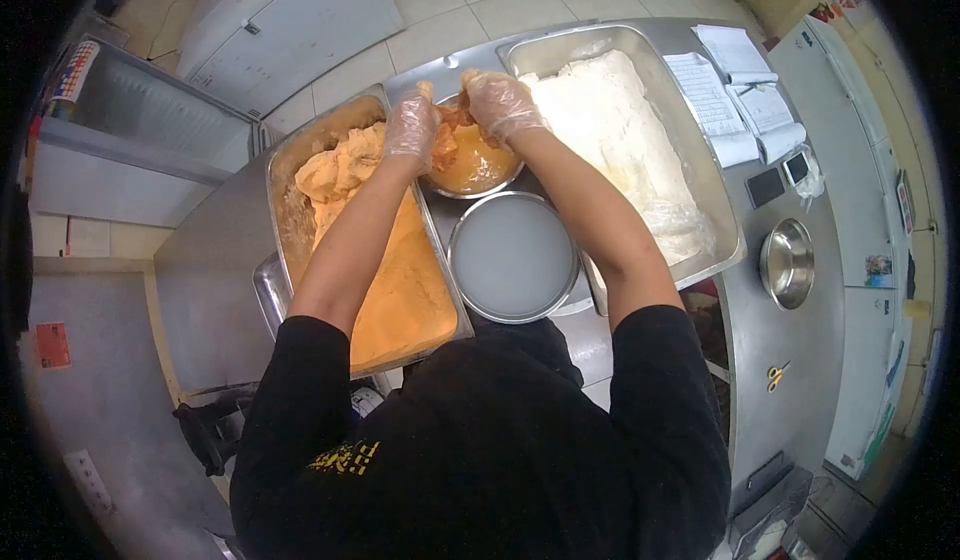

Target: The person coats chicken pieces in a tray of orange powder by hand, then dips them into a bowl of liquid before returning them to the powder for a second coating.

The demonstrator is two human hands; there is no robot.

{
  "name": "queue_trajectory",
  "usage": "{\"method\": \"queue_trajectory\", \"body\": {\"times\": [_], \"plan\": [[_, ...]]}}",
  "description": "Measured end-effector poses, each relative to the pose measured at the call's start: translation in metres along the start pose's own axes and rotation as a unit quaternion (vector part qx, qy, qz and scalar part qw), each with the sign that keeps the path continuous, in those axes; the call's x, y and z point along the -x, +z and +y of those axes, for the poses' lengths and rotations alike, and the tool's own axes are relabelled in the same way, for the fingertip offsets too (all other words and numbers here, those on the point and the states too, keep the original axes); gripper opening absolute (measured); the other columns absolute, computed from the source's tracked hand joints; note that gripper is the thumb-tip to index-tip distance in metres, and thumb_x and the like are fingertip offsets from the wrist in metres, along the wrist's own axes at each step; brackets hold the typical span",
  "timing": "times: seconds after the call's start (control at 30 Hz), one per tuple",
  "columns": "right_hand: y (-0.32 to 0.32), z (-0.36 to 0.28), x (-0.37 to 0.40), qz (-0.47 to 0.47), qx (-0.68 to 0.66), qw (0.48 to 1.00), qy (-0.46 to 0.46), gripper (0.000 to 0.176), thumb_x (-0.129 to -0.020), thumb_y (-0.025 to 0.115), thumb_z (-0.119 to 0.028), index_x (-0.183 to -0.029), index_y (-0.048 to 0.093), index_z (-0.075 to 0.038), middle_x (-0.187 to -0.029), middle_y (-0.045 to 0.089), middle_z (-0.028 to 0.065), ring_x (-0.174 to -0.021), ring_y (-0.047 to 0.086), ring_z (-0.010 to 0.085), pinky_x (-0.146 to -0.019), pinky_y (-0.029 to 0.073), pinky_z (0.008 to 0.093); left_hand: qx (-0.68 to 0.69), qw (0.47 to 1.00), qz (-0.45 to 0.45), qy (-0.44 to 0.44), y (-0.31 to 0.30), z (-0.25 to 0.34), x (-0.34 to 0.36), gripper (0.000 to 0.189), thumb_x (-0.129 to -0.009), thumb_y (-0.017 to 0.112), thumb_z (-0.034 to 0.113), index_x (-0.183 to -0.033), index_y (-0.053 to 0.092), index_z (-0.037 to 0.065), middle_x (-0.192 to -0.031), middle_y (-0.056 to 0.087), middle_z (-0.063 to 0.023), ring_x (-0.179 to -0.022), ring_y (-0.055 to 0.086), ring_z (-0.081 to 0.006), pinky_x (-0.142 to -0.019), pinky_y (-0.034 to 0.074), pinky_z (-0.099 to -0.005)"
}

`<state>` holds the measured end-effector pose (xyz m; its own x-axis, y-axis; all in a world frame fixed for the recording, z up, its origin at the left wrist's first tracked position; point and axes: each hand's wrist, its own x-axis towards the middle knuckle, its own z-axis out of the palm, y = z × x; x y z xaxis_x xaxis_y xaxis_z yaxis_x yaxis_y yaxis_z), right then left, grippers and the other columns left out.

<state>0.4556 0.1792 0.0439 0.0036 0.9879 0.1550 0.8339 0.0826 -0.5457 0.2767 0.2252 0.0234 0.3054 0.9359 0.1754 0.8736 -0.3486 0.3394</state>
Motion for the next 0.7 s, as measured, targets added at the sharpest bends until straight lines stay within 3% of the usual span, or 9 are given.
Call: {"method": "queue_trajectory", "body": {"times": [0.1, 0.2, 0.3, 0.37, 0.43, 0.53, 0.7], "plan": [[-0.026, -0.023, 0.0, -0.049, -0.047, 0.996, 0.057, 0.019, -0.101, 0.052, -0.016, -0.1, 0.068, -0.006, -0.093, 0.076, 0.0177, -0.085, 0.076, 0.0347, -0.078, 0.061, 0.0467, -0.012, 1.0, -0.028, 0.006, -0.02, 0.009, 0.0, 0.024, -0.093, 0.065, 0.016, -0.106, 0.074, -0.002, -0.108, 0.073, -0.028, -0.104, 0.072, -0.044, -0.089, 0.059, -0.0509], [-0.005, -0.014, -0.002, -0.001, 0.137, 0.99, -0.033, 0.021, -0.098, 0.051, -0.015, -0.096, 0.07, -0.007, -0.094, 0.077, 0.0121, -0.085, 0.075, 0.0276, -0.079, 0.058, 0.0407, -0.02, 0.999, -0.037, 0.003, -0.026, 0.012, 0.001, 0.024, -0.093, 0.065, 0.018, -0.105, 0.074, -0.002, -0.108, 0.074, -0.0275, -0.103, 0.073, -0.0428, -0.089, 0.059, -0.0508], [0.0, -0.013, -0.001, -0.027, 0.032, 0.998, 0.041, 0.02, -0.097, 0.053, -0.017, -0.096, 0.071, -0.008, -0.094, 0.077, 0.0129, -0.089, 0.075, 0.0295, -0.082, 0.058, 0.0425, -0.015, 1.0, -0.023, 0.006, -0.013, 0.01, -0.007, 0.024, -0.093, 0.065, 0.018, -0.104, 0.074, -0.002, -0.107, 0.073, -0.0278, -0.103, 0.073, -0.0425, -0.09, 0.058, -0.0506], [0.018, -0.003, 0.002, -0.028, -0.03, 0.996, 0.077, 0.015, -0.092, 0.061, -0.02, -0.096, 0.072, -0.01, -0.096, 0.076, 0.0141, -0.093, 0.075, 0.0319, -0.085, 0.058, 0.0429, 0.022, 1.0, -0.007, -0.014, 0.003, 0.003, -0.003, 0.025, -0.092, 0.066, 0.019, -0.104, 0.074, -0.002, -0.107, 0.073, -0.0281, -0.103, 0.073, -0.0425, -0.09, 0.058, -0.0502], [0.021, 0.003, -0.004, -0.018, 0.087, 0.995, 0.034, 0.015, -0.09, 0.065, -0.02, -0.096, 0.072, -0.009, -0.097, 0.076, 0.0145, -0.095, 0.075, 0.0328, -0.086, 0.057, 0.0426, 0.02, 1.0, -0.006, -0.003, 0.011, -0.004, -0.005, 0.025, -0.093, 0.066, 0.018, -0.106, 0.073, -0.001, -0.107, 0.073, -0.0285, -0.103, 0.072, -0.043, -0.09, 0.058, -0.0508], [-0.008, -0.017, 0.001, -0.014, 0.07, 0.997, 0.023, 0.016, -0.083, 0.07, -0.009, -0.099, 0.072, -0.01, -0.099, 0.076, 0.0146, -0.097, 0.074, 0.0322, -0.087, 0.057, 0.0427, 0.041, 0.999, -0.002, -0.009, -0.006, 0.0, 0.0, 0.026, -0.093, 0.066, 0.018, -0.109, 0.072, -0.001, -0.109, 0.072, -0.0286, -0.104, 0.072, -0.0439, -0.09, 0.057, -0.052], [-0.004, -0.014, 0.009, 0.012, 0.012, 1.0, 0.007, 0.012, -0.093, 0.061, -0.016, -0.098, 0.07, -0.009, -0.097, 0.075, 0.0204, -0.097, 0.074, 0.0381, -0.086, 0.058, 0.0496, 0.033, 0.999, -0.012, -0.004, -0.016, 0.001, 0.001, 0.028, -0.095, 0.065, 0.021, -0.108, 0.07, -0.004, -0.109, 0.072, -0.029, -0.103, 0.071, -0.0449, -0.089, 0.056, -0.0526]]}}
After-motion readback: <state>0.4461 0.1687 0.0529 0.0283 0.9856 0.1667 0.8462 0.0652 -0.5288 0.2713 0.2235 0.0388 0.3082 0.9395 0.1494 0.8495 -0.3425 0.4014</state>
